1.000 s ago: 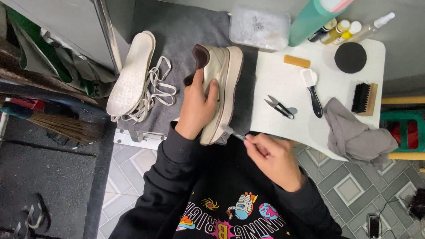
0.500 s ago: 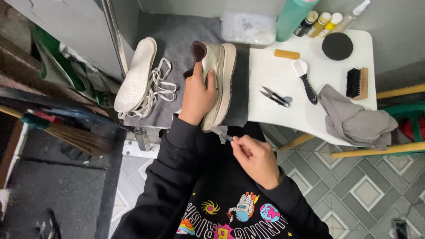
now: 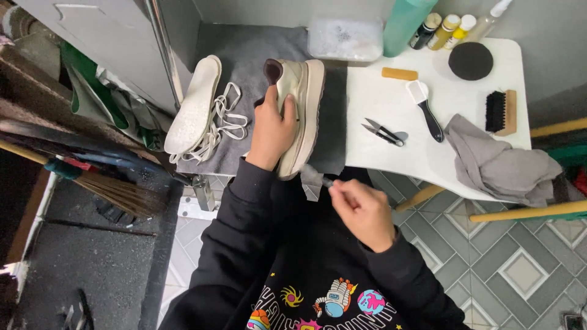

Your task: The person cleans a beige sneaker by repeatedly dipping a small brush into a container of soapy water and scrubbing the shoe's sole and side panels. The person holds the shoe steady with one hand while scrubbing with the other, occasionally rotating the shoe to access different areas.

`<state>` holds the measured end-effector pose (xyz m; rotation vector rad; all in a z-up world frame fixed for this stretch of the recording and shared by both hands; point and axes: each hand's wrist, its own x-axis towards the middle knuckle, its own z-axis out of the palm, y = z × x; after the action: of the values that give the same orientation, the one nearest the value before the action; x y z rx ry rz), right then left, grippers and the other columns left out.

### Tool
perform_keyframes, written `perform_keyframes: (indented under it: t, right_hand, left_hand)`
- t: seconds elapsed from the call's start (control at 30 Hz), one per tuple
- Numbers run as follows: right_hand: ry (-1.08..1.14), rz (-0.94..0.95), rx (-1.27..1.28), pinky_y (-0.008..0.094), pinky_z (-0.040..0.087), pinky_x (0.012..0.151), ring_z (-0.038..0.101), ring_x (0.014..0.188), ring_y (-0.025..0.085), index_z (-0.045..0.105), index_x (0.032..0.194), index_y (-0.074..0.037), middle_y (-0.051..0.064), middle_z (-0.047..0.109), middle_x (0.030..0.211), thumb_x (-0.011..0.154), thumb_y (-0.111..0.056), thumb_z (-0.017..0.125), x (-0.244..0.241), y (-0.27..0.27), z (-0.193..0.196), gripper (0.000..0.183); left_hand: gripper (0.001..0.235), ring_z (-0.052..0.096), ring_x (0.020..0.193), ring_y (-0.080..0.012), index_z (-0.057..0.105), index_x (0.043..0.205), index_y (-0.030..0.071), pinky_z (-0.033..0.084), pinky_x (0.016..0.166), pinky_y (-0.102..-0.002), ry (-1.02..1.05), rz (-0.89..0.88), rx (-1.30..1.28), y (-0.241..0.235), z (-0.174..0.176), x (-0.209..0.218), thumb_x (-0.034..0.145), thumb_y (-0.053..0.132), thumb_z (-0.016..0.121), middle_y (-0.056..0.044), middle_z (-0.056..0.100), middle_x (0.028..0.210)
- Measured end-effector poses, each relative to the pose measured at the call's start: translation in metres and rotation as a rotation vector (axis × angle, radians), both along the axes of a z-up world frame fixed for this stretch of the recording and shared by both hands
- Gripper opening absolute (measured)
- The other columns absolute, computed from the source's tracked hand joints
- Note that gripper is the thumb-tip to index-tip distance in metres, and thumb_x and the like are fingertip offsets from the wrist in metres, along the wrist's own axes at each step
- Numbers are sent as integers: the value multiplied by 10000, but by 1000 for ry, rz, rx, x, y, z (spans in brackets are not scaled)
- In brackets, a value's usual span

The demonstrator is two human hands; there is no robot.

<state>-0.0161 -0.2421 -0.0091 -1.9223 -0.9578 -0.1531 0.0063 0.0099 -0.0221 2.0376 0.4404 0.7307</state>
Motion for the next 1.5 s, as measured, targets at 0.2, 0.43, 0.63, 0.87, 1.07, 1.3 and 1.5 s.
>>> perform_keyframes:
  t: [0.2,0.43,0.63,0.87,1.07,1.3,1.5]
  right_hand:
    - [-59,114,-50,290,465,422,558,385,229,692,768,-82,32,437,417,867,-50,755,11,8,6,121]
    - [-47,159,-66,287,451,391,549,361,232,690,736,-79,30,417,404,847,-42,762,20,10,19,137]
    - [-52,204,-75,267,433,382,502,330,198,675,721,-84,6,373,398,859,-27,743,29,7,13,164]
    - [-52,171,-49,251,436,395,501,335,190,690,771,-65,13,378,402,874,-25,745,38,5,9,123]
    - [-48,206,-98,272,436,392,511,341,202,680,755,-65,15,382,404,862,-30,750,41,7,23,133]
    - [-56,154,-117,292,444,416,555,376,231,679,737,-84,31,431,412,857,-41,756,47,7,20,149]
    - [-58,192,-142,283,456,420,558,374,224,656,694,-109,16,443,395,882,-80,735,45,11,25,206]
  left_hand:
    - [393,738,733,-405,533,1235,-151,563,504,-427,14,10,13,-8,18,-6,1055,190,461,-325,682,831]
    - [386,730,657,-379,542,1229,-151,545,453,-397,22,-28,1,-9,20,-3,1064,184,445,-316,674,780]
    - [386,707,575,-334,523,1242,-171,511,406,-365,15,-46,1,-6,11,1,1059,159,442,-319,657,733]
    - [367,679,524,-266,531,1220,-169,478,384,-322,-16,-61,7,-1,-2,5,1066,152,441,-287,635,681]
    - [427,696,548,-294,501,1263,-208,491,392,-333,19,-49,-5,-4,5,3,1063,165,448,-322,657,739]
    - [406,717,596,-345,517,1247,-192,492,390,-342,32,-45,-2,-2,5,1,1055,160,460,-337,657,751]
    - [373,712,600,-341,547,1202,-164,497,412,-357,15,-38,-18,-2,6,1,1051,167,461,-310,652,719]
